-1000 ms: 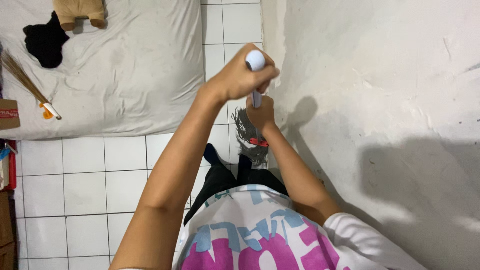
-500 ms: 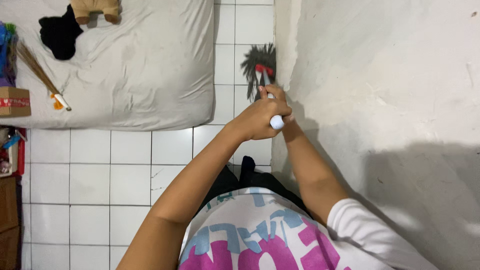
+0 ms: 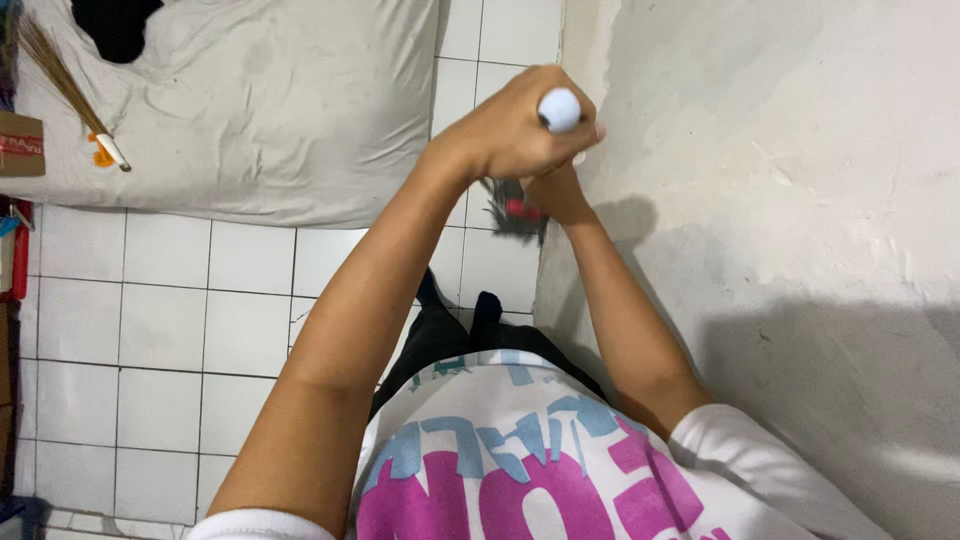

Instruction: The person holds a duster by the handle and sweeps it across the floor and along the base of a wall in a bedroom.

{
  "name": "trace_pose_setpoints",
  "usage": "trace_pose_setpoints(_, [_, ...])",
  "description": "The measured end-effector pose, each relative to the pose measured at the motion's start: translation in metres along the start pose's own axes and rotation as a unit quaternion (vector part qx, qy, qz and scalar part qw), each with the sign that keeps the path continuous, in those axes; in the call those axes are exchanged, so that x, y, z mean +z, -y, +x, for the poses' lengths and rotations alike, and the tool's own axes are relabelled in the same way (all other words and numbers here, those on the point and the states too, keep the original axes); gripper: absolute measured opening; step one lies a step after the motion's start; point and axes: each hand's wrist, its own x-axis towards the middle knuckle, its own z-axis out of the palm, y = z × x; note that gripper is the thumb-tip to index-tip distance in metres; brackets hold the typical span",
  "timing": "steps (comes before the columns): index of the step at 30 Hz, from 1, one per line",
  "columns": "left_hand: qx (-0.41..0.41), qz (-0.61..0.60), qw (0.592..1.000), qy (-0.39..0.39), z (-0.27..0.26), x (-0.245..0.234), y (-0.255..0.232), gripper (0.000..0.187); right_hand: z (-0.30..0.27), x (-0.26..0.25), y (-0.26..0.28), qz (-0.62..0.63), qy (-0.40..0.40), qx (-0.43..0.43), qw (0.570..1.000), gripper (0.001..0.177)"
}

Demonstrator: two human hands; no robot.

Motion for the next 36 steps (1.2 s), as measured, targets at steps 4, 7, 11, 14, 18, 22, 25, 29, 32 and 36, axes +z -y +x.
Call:
trace_pose_setpoints(4, [-0.089, -0.112, 0.990, -0.010, -0.007, -0.015, -0.009, 0.034, -0.013, 0.018, 0.033, -0.025, 0.053, 0.241, 0.969, 0.025])
trace_pose_setpoints(7, [-0.107, -0.105, 0.988, -0.025, -0.016, -0.020, -0.008, 0.034, -0.015, 0.032, 0.046, -0.043, 0.053, 0.267, 0.961, 0.032])
trace_pose_setpoints(11, [-0.083, -0.016, 0.996, -0.006, -0.025, -0.014, -0.014, 0.033, -0.008, 0.039, 0.048, 0.169, -0.001, 0.172, 0.971, 0.027])
trace_pose_setpoints(14, [-0.057, -0.001, 0.998, 0.016, -0.036, 0.000, -0.017, 0.027, -0.007, 0.033, 0.038, 0.369, 0.035, 0.148, 0.917, 0.034])
trace_pose_setpoints(18, [0.059, 0.113, 0.991, 0.027, -0.040, 0.040, 0.005, 0.029, -0.010, 0.007, 0.016, 0.513, 0.047, -0.065, 0.855, 0.069])
trace_pose_setpoints(22, [-0.017, 0.017, 1.000, 0.021, -0.044, 0.082, 0.055, 0.025, -0.005, 0.001, -0.029, 0.051, -0.054, 0.078, 0.994, 0.028])
trace_pose_setpoints(25, [-0.054, 0.062, 0.995, 0.055, -0.041, 0.097, 0.082, 0.024, 0.000, -0.008, -0.038, 0.219, 0.003, 0.250, 0.943, 0.032])
trace_pose_setpoints(29, [-0.075, 0.110, 0.985, 0.107, -0.024, 0.098, 0.059, 0.023, -0.013, -0.005, 0.002, -0.019, -0.058, 0.191, 0.980, 0.033])
trace_pose_setpoints(32, [-0.075, 0.157, 0.979, 0.107, -0.005, 0.082, 0.026, 0.025, -0.023, -0.019, 0.026, 0.345, -0.071, 0.107, 0.930, 0.052])
trace_pose_setpoints(36, [-0.106, 0.148, 0.981, 0.063, 0.004, 0.075, 0.021, 0.024, -0.010, -0.018, 0.033, 0.508, -0.083, 0.159, 0.843, 0.044])
